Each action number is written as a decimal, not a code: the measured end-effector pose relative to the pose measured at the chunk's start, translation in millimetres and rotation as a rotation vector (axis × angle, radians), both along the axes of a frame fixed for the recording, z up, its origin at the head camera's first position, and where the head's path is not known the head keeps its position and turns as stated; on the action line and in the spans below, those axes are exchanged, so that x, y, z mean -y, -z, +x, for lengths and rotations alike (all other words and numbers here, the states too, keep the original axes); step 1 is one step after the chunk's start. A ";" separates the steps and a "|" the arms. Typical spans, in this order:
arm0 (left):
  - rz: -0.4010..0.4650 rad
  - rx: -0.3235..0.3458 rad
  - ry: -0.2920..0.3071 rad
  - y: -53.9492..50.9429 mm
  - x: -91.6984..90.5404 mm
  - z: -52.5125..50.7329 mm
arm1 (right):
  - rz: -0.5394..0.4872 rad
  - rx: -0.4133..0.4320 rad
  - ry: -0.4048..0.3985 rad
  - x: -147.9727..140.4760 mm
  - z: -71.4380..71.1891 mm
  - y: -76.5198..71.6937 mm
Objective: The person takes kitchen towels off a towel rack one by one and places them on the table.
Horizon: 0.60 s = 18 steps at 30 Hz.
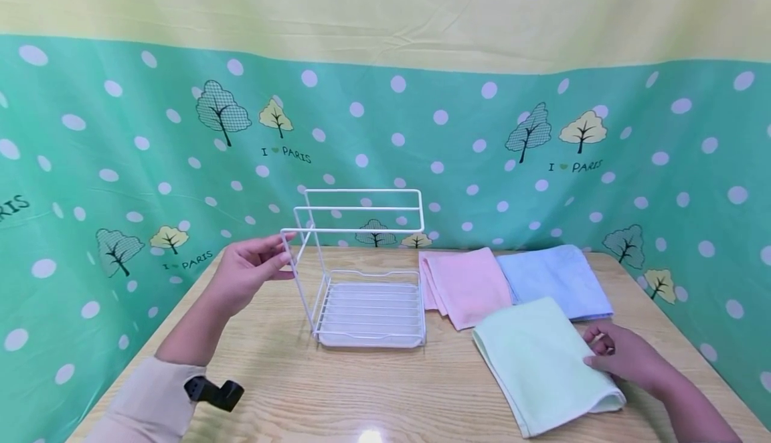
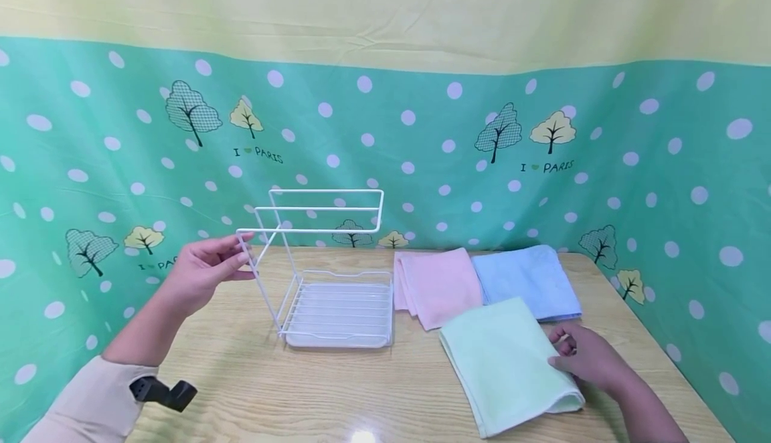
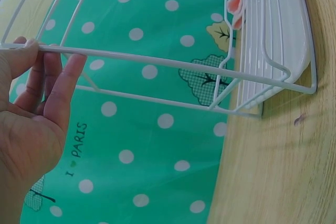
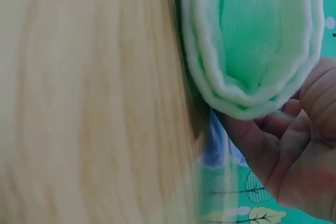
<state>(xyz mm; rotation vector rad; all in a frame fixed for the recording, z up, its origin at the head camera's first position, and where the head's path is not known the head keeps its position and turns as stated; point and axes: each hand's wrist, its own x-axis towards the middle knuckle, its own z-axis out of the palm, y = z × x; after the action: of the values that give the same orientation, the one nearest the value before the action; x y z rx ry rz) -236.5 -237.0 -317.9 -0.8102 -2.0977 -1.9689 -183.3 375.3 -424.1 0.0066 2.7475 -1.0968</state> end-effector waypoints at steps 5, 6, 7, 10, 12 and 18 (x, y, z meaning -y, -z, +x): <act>-0.002 0.001 -0.004 0.0 0.8 0.4 | -0.031 0.042 -0.029 -3.3 6.7 2.1; -0.002 0.002 -0.003 -0.1 1.2 0.7 | -0.041 0.057 -0.029 -2.2 7.8 2.9; -0.003 0.002 -0.004 -0.2 1.6 1.1 | -0.052 0.074 -0.025 -0.2 8.5 3.7; -0.009 0.004 -0.012 -1.1 2.5 2.0 | -0.084 0.111 0.004 7.9 9.5 6.4; -0.011 0.004 -0.019 -1.4 2.9 2.5 | -0.093 0.121 0.034 13.8 9.5 7.9; 0.001 0.003 -0.039 0.0 1.3 2.8 | -0.081 0.130 0.075 22.6 8.9 8.0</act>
<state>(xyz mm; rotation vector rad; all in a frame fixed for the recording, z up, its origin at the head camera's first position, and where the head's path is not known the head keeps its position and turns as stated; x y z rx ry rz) -233.6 -238.2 -317.9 -0.7603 -2.0971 -1.9524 -174.4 352.8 -432.0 0.1646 2.6055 -1.1817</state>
